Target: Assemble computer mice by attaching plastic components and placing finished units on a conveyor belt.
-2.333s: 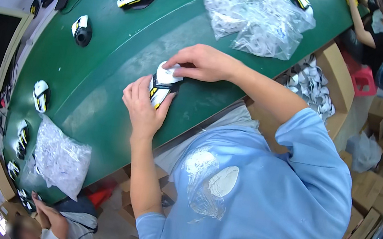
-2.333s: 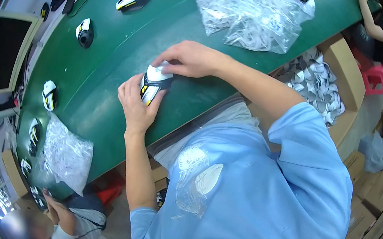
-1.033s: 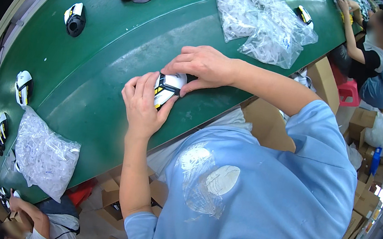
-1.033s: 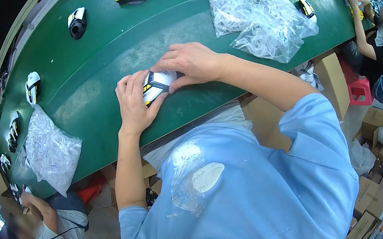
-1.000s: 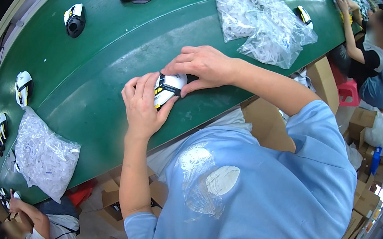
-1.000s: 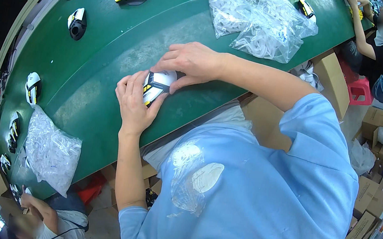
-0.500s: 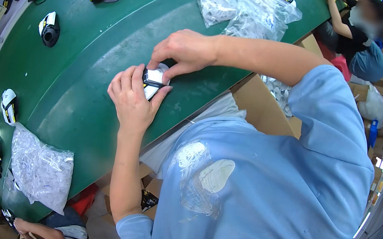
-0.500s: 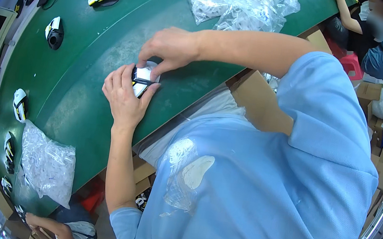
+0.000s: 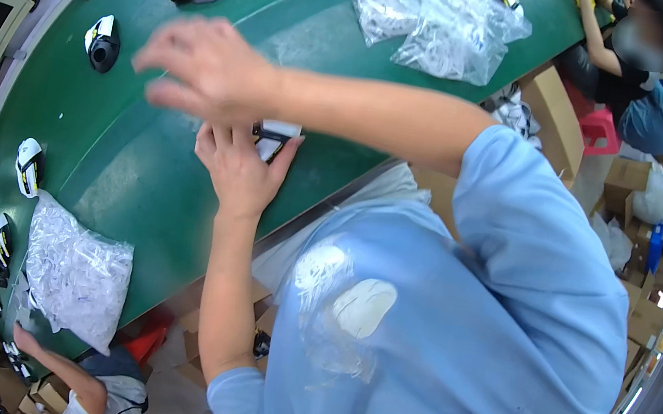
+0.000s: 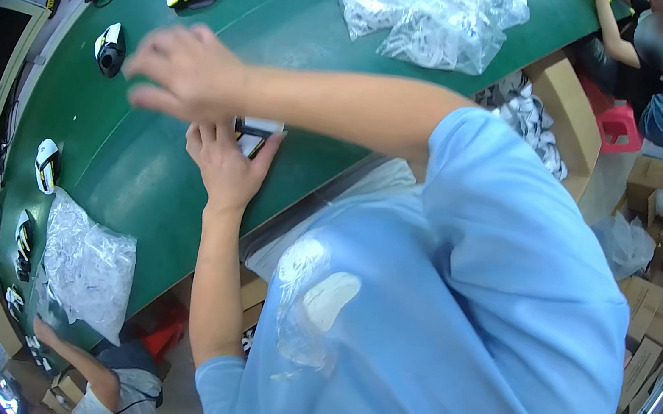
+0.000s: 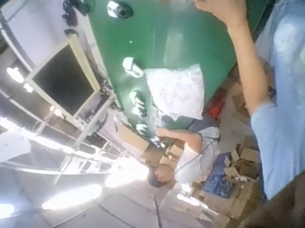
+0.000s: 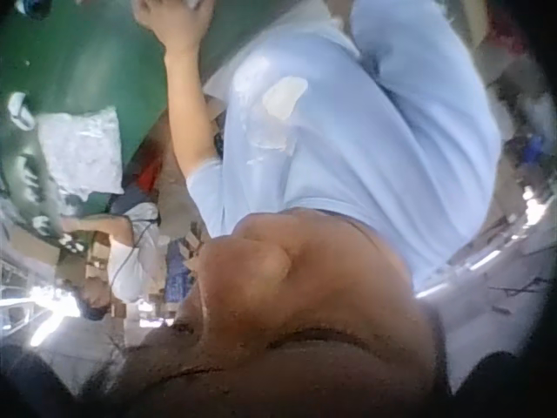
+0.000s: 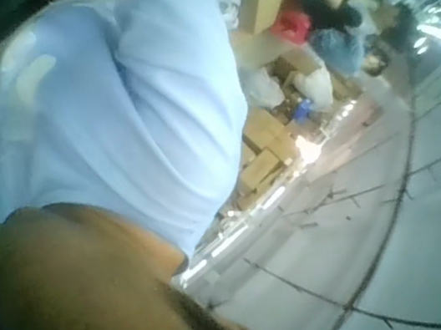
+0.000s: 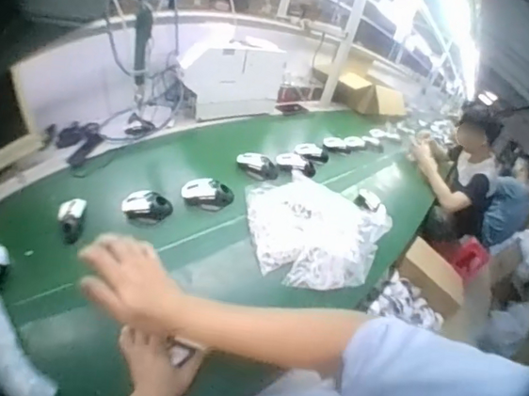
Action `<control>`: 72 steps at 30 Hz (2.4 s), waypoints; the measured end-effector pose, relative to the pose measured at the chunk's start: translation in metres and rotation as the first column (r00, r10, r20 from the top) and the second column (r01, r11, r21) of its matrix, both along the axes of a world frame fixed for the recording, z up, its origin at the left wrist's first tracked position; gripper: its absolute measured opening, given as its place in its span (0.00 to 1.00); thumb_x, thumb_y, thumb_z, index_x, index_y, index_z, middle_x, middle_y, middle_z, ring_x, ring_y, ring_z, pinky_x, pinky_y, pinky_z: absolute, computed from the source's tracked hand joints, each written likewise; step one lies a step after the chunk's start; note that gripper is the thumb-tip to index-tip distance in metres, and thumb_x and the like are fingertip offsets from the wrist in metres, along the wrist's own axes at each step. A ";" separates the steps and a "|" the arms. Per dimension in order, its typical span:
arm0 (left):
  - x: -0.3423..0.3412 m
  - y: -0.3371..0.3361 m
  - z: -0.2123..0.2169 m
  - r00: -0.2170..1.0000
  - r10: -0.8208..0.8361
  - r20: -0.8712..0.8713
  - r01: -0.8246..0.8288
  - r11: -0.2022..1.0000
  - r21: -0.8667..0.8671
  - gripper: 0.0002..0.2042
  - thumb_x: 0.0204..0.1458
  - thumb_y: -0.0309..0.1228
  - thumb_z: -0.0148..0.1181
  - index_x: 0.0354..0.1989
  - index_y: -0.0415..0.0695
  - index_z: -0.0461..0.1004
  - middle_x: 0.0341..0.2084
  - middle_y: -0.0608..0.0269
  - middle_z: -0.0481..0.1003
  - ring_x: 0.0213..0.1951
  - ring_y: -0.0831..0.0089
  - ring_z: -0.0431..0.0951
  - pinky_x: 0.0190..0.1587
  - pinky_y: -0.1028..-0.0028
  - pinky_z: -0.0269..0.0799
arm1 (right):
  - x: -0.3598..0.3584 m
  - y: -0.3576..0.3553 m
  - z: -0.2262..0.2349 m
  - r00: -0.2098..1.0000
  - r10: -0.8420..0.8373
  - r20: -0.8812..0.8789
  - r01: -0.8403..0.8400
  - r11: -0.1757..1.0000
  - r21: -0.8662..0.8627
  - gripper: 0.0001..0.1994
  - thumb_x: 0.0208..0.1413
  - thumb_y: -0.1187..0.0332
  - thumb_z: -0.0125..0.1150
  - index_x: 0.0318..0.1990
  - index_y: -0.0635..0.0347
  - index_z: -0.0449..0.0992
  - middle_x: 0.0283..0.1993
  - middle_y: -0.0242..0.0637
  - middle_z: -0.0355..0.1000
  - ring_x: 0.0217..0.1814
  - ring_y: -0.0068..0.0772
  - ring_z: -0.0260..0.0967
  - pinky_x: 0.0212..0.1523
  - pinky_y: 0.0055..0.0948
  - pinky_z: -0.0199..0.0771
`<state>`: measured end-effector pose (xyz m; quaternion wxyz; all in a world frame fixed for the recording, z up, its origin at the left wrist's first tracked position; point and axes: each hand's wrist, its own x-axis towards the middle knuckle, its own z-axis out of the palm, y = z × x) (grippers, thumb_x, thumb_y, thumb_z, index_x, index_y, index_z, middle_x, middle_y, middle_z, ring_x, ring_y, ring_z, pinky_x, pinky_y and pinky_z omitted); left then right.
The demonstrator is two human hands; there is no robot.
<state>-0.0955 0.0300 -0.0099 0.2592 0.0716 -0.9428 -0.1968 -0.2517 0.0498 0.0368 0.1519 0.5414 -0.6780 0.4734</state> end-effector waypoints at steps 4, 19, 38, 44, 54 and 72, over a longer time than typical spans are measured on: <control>0.007 -0.003 0.007 0.998 0.037 0.049 -0.036 0.999 -0.022 0.35 0.48 0.49 0.81 0.59 0.41 0.77 0.56 0.50 0.75 0.62 0.46 0.69 0.66 0.48 0.61 | -0.024 0.016 0.079 0.976 0.150 0.158 -0.108 0.962 -0.252 0.22 0.72 0.48 0.62 0.60 0.55 0.81 0.57 0.44 0.79 0.62 0.50 0.74 0.62 0.49 0.74; -0.192 -0.154 0.029 0.936 0.137 0.324 -0.004 0.925 -0.380 0.39 0.60 0.51 0.70 0.78 0.53 0.64 0.77 0.41 0.60 0.76 0.36 0.59 0.74 0.42 0.60 | -0.176 0.306 -0.004 0.910 -0.398 -0.116 0.379 0.685 0.622 0.11 0.64 0.63 0.68 0.49 0.56 0.86 0.45 0.40 0.83 0.50 0.49 0.79 0.54 0.46 0.79; -0.012 -0.022 0.024 0.980 -0.022 0.197 0.013 0.999 0.046 0.38 0.45 0.63 0.77 0.51 0.40 0.79 0.46 0.51 0.75 0.50 0.50 0.74 0.54 0.54 0.67 | -0.258 0.290 -0.047 0.941 -0.330 0.078 0.188 0.700 0.689 0.12 0.62 0.71 0.68 0.51 0.62 0.83 0.28 0.43 0.72 0.32 0.41 0.71 0.36 0.39 0.70; 0.027 0.010 0.007 0.998 0.021 0.051 -0.027 0.994 0.108 0.37 0.42 0.57 0.80 0.53 0.42 0.77 0.49 0.54 0.73 0.52 0.52 0.71 0.56 0.55 0.65 | -0.269 0.297 -0.053 0.993 -0.114 0.015 0.060 0.629 0.775 0.09 0.62 0.71 0.67 0.40 0.67 0.74 0.24 0.43 0.64 0.28 0.38 0.63 0.34 0.39 0.66; 0.029 0.010 -0.001 1.000 0.023 -0.012 -0.021 0.990 0.140 0.37 0.42 0.55 0.81 0.54 0.42 0.76 0.51 0.54 0.73 0.53 0.52 0.70 0.59 0.55 0.64 | -0.256 0.293 -0.049 0.930 -0.360 0.070 0.119 0.477 0.871 0.17 0.67 0.69 0.67 0.59 0.69 0.78 0.52 0.50 0.79 0.53 0.45 0.77 0.58 0.38 0.75; 0.031 0.011 0.003 1.000 0.029 0.003 -0.029 0.984 0.175 0.36 0.42 0.54 0.81 0.54 0.42 0.77 0.51 0.54 0.74 0.54 0.52 0.70 0.59 0.54 0.64 | -0.230 0.297 -0.068 0.954 -0.152 0.259 0.039 0.919 0.393 0.11 0.62 0.72 0.65 0.47 0.69 0.74 0.37 0.43 0.69 0.40 0.32 0.64 0.44 0.35 0.70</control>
